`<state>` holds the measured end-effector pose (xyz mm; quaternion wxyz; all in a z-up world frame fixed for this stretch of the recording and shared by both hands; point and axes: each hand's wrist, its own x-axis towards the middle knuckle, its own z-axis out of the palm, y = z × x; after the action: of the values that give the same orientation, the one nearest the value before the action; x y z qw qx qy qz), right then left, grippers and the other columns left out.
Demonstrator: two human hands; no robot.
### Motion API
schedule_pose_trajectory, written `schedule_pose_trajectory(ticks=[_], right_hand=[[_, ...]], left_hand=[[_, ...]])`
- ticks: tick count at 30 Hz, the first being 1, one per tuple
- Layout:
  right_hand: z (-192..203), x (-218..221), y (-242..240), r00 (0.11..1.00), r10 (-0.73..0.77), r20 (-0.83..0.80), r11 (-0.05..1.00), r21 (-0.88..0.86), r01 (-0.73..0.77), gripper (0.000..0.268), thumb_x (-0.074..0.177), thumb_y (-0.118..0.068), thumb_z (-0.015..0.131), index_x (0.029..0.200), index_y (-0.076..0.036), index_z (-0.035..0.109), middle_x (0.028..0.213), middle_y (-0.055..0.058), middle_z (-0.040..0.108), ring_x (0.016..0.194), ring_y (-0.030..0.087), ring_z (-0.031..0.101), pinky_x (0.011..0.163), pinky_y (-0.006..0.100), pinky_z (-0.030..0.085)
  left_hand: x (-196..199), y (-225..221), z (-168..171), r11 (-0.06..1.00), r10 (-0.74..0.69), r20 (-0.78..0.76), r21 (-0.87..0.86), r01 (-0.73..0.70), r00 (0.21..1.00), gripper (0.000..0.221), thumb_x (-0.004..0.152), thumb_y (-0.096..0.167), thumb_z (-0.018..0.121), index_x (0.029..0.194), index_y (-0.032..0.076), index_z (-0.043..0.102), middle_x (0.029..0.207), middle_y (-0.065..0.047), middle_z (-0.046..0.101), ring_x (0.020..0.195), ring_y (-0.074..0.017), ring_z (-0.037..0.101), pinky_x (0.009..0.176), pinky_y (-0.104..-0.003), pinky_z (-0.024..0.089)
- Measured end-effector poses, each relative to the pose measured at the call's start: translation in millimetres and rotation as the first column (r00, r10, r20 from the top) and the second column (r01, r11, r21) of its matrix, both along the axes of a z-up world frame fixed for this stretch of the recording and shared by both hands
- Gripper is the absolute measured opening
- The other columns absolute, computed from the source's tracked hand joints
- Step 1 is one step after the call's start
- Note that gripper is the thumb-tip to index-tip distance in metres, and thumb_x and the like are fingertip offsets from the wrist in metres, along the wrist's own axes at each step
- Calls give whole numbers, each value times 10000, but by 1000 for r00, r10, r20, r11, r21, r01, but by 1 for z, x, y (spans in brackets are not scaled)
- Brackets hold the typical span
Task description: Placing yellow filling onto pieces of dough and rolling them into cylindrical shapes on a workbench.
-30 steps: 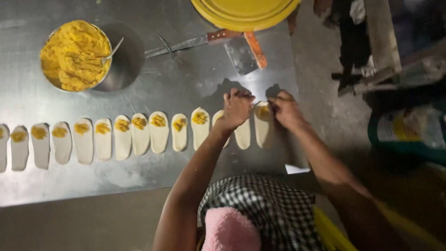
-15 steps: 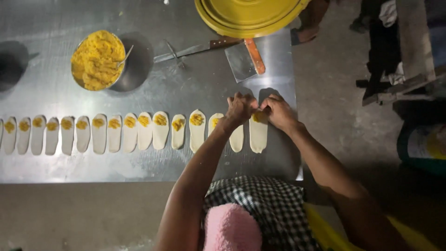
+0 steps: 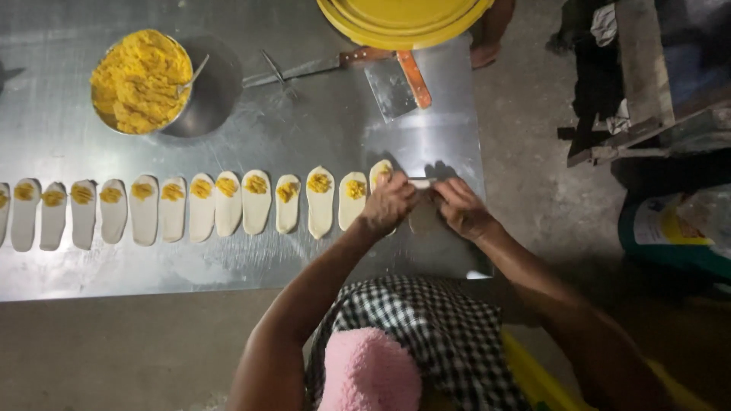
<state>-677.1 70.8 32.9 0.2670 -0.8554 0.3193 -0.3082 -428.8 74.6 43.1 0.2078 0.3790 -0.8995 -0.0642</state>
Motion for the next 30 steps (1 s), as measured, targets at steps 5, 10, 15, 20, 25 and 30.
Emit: schedule_pose_trajectory(ticks=[5,10,15,20,25,30], right_hand=[[1,-3,20,952,-220,-213,962,-212,175,268,923,-135,592,1151,-38,694,1241,147,640,1151,306,588,1006,433,465],[19,16,2,890,-438,-130,891,70,449,371,877,-56,684,1247,-43,691,1118,141,627,1053,325,582,926,446,476],[25,27,-7,890,-437,-130,894,47,446,242,765,-99,832,917,-30,657,924,144,631,898,333,591,805,466,473],[-25,30,3,862,-507,-22,854,121,506,132,893,-87,748,931,-38,632,829,102,635,791,269,624,712,418,499],[-61,35,36,742,-551,381,737,639,219,367,1075,-323,510,922,-13,632,710,68,599,652,204,566,594,347,446],[-62,44,53,820,-565,96,817,-70,572,278,1012,-184,663,1203,17,660,1110,208,612,1038,365,589,880,419,512]], left_hand=[[-14,20,6,974,148,123,152,-166,981,171,946,153,588,1028,111,733,1059,-56,673,1040,-249,533,940,-489,402],[-32,6,17,871,450,102,167,-462,887,215,970,209,556,1039,88,720,1164,-103,577,1130,-283,492,984,-534,378],[-44,-3,25,769,494,201,353,-533,846,275,887,247,595,1061,54,685,1244,-169,514,1080,-329,498,921,-531,422],[-57,5,-7,736,611,-67,417,-534,789,278,859,145,671,1099,7,659,995,-181,649,898,-342,629,807,-483,510],[-66,26,-7,723,660,-266,479,-498,703,170,871,37,717,1032,5,673,866,-160,696,817,-318,694,733,-414,547],[-70,47,-3,852,522,-270,205,-482,809,237,781,66,768,1009,33,715,994,-162,684,931,-317,607,800,-420,491]])
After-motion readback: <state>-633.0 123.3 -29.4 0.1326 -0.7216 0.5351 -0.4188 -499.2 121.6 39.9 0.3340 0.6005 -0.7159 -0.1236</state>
